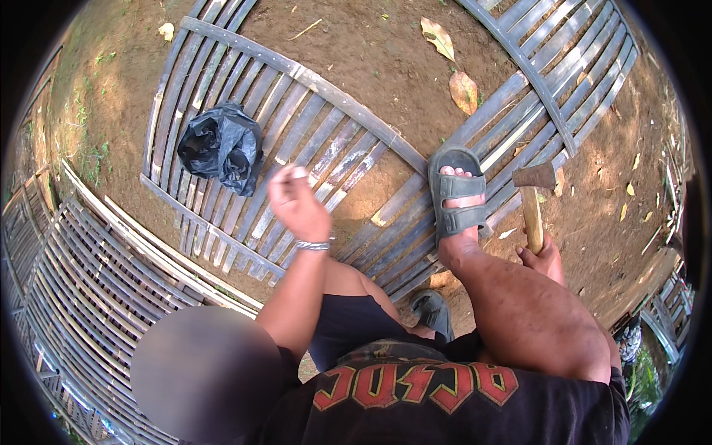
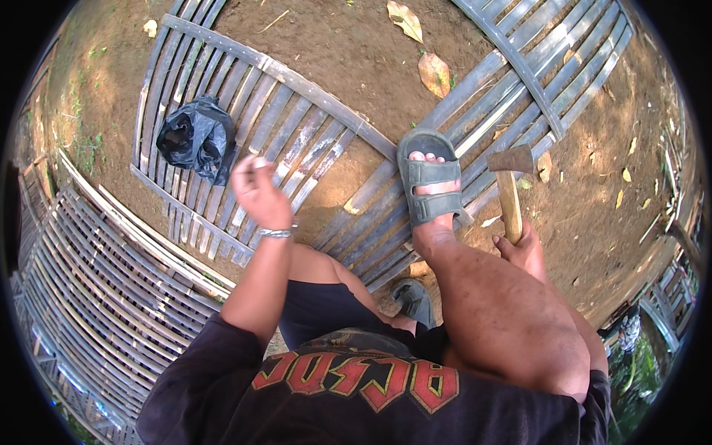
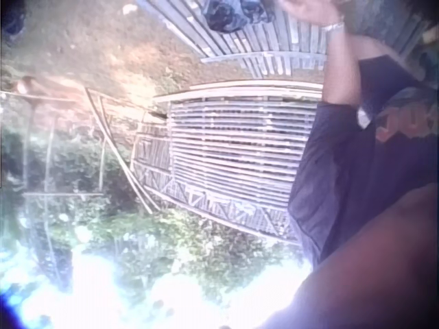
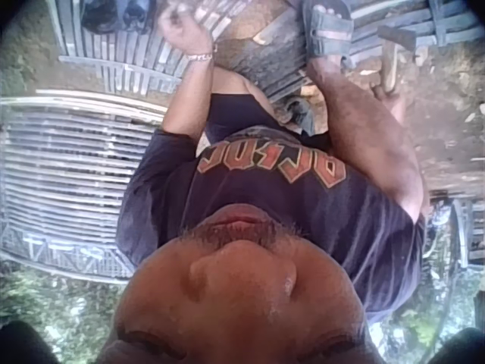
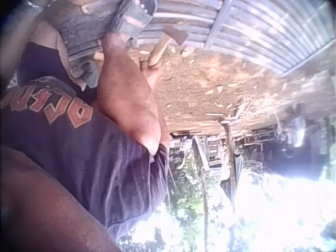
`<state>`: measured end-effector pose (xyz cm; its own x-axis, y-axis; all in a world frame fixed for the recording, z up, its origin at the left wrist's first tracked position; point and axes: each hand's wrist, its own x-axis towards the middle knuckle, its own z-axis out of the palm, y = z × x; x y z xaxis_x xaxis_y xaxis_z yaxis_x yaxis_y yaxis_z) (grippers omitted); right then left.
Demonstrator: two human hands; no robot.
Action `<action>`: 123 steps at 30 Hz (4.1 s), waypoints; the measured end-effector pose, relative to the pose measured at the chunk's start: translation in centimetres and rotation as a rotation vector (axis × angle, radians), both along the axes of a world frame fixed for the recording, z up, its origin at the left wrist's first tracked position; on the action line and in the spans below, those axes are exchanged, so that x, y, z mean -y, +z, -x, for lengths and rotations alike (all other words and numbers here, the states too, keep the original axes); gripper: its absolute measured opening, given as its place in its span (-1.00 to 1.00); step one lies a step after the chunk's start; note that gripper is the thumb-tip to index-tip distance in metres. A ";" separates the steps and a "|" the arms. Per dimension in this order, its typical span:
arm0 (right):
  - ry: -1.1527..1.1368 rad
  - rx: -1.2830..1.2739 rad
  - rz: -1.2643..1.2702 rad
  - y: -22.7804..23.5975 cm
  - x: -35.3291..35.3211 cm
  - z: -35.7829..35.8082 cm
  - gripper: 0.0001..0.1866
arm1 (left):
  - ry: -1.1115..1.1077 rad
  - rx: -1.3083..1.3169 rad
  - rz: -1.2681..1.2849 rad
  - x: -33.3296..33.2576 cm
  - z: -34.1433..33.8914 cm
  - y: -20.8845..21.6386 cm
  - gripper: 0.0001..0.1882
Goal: The person assembles a bamboo structure on the ground. They position a long bamboo strip across a grid of parallel slats and secure it by hammering nails into the intersections using a small axe. The person works methodically along the length of the strip, driving multiple nails to fasten the components together.
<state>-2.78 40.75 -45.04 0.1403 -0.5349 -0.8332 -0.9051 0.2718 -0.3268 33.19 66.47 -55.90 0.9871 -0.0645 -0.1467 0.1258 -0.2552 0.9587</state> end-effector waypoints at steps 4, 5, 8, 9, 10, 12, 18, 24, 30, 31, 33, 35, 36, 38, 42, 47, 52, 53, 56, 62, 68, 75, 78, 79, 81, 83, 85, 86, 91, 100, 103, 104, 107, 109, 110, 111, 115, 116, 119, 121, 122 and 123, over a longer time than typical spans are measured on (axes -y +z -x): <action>-0.047 -0.018 -0.044 1.0 0.1 -0.7 -0.53 | 0.047 0.310 -0.444 -6.5 -10.8 -0.7 -0.81; -0.049 -0.006 -0.050 0.9 0.2 -0.6 -0.53 | -0.056 0.289 -0.626 -7.3 -13.7 -0.5 -0.79; 0.004 0.001 -0.011 -0.3 0.2 0.1 -0.55 | -0.375 0.003 -0.772 -10.7 -20.2 -2.9 -0.73; 0.012 -0.006 -0.010 -0.1 0.2 -0.1 -0.55 | -0.425 0.016 -0.859 -10.1 -21.0 -2.8 -0.71; 0.020 -0.012 -0.009 0.1 0.1 -0.5 -0.55 | -0.475 0.029 -0.947 -9.6 -21.4 -2.8 -0.69; 0.055 -0.028 0.010 0.3 0.0 -0.7 -0.56 | -0.533 0.068 -1.059 -8.4 -21.4 -3.1 -0.68; 0.018 0.024 0.035 0.1 -0.5 -0.3 -0.56 | -0.447 0.164 -1.207 -7.6 -19.8 -3.9 -0.71; -0.004 0.016 -0.001 0.4 -0.4 0.2 -0.55 | -0.390 0.224 -1.152 -8.1 -19.8 -4.7 -0.71; 0.038 0.029 0.025 0.2 -0.5 0.0 -0.54 | -0.391 0.166 -1.189 -7.7 -20.5 -4.6 -0.71; 0.060 0.020 0.029 0.2 -0.4 0.0 -0.54 | -0.395 0.171 -1.194 -7.7 -20.6 -4.7 -0.71; 0.068 0.012 0.013 0.3 -0.3 -0.3 -0.54 | -0.404 0.181 -1.208 -7.9 -21.0 -5.1 -0.72; 0.040 0.016 -0.028 0.6 -0.2 -0.9 -0.53 | -0.452 0.282 -1.232 -9.0 -21.8 -5.8 -0.72; 0.061 0.001 -0.010 0.5 -0.2 -0.7 -0.53 | -0.479 0.333 -1.242 -9.3 -22.1 -6.0 -0.71; 0.105 -0.029 0.025 0.0 -0.1 -0.1 -0.53 | -0.424 0.285 -1.235 -9.8 -22.6 -6.3 -0.70; 0.141 0.002 0.070 0.1 -0.3 0.4 -0.53 | -0.336 0.237 -1.156 -8.3 -21.9 -5.3 -0.72; 0.097 -0.012 0.053 -0.2 -0.5 1.2 -0.56 | -0.306 0.197 -1.250 -8.2 -22.4 -5.5 -0.71; 0.029 -0.017 -0.003 0.5 -0.6 -0.1 -0.57 | -0.352 0.261 -1.221 -8.8 -22.5 -5.4 -0.70; 0.037 -0.032 -0.011 0.5 -0.5 -0.2 -0.57 | -0.355 0.272 -1.183 -9.2 -22.7 -5.4 -0.70; -0.015 -0.001 -0.030 0.5 -0.6 0.1 -0.56 | -0.352 0.203 -1.131 -8.4 -21.5 -3.5 -0.70; 0.046 0.018 0.011 0.3 -0.4 0.7 -0.54 | 0.058 0.261 -0.290 -6.8 -13.6 -0.3 -0.82; 0.103 -0.028 -0.013 0.8 0.7 -0.3 -0.55 | -0.255 -0.070 0.145 1.8 -1.7 -1.2 -0.89; 0.010 0.037 -0.066 1.4 1.6 -1.2 -0.54 | -0.400 0.023 -0.198 7.3 1.3 -5.3 -0.86; 0.002 0.031 -0.070 1.5 1.5 -1.0 -0.55 | -0.398 0.094 -0.272 7.3 1.7 -6.5 -0.85; 0.015 0.019 -0.069 1.4 1.5 -0.7 -0.55 | -0.367 0.080 -0.275 7.3 1.8 -6.7 -0.85; 0.035 -0.008 -0.062 1.3 1.3 0.0 -0.56 | -0.342 0.091 -0.275 7.5 1.8 -7.0 -0.85; 0.049 -0.040 -0.049 1.3 1.0 0.9 -0.57 | -0.351 0.141 -0.268 7.9 1.7 -7.2 -0.85; 0.127 -0.066 -0.001 0.9 0.7 1.8 -0.58 | -0.354 0.166 -0.264 7.9 1.9 -7.2 -0.86; 0.167 -0.079 0.023 0.8 0.7 2.1 -0.58 | -0.361 0.182 -0.265 7.8 1.8 -7.3 -0.87; 0.157 -0.112 0.012 1.6 0.6 1.1 -0.59 | -0.358 0.195 -0.282 8.1 2.1 -7.3 -0.88; 0.143 -0.122 -0.085 2.4 2.6 0.0 -0.53 | -0.371 0.311 -0.337 8.3 2.2 -8.2 -0.90; 0.564 -0.012 0.118 3.0 4.7 -1.6 -0.54 | -0.353 0.339 -0.371 8.6 2.3 -8.2 -0.90; 0.737 0.062 0.211 3.2 5.5 -2.3 -0.54 | -0.350 0.352 -0.380 8.8 2.5 -8.2 -0.90; 0.807 0.026 -0.008 4.4 6.7 -12.5 -0.57 | -0.327 0.388 -0.414 7.8 2.4 -8.7 -0.90; 0.854 0.243 0.046 2.7 6.0 -16.0 -0.55 | -0.306 0.402 -0.401 8.1 2.6 -8.8 -0.91; 0.876 0.356 0.067 1.4 5.8 -17.4 -0.54 | -0.297 0.400 -0.385 8.2 2.6 -8.8 -0.91; 1.003 0.511 0.206 -0.6 5.6 -18.4 -0.55 | -0.307 0.394 -0.386 8.3 2.7 -8.8 -0.91; 1.241 0.474 0.282 -5.7 7.1 -22.2 -0.59 | -0.321 0.367 -0.393 7.9 2.5 -8.2 -0.92; 1.286 0.480 0.321 -6.5 7.4 -22.4 -0.61 | -0.321 0.356 -0.387 8.1 2.5 -8.1 -0.93; 1.313 0.691 0.378 -9.4 8.1 -21.5 -0.64 | -0.319 0.342 -0.374 8.1 2.4 -7.8 -0.93; 1.374 0.641 0.387 -9.9 8.2 -22.0 -0.65 | -0.320 0.328 -0.381 7.9 2.5 -7.7 -0.92; 1.400 0.576 0.380 -9.9 8.3 -21.9 -0.65 | -0.327 0.316 -0.388 7.8 2.5 -7.7 -0.91; 1.425 0.513 0.374 -10.0 8.3 -22.0 -0.65 | -0.334 0.306 -0.396 7.8 2.4 -7.7 -0.91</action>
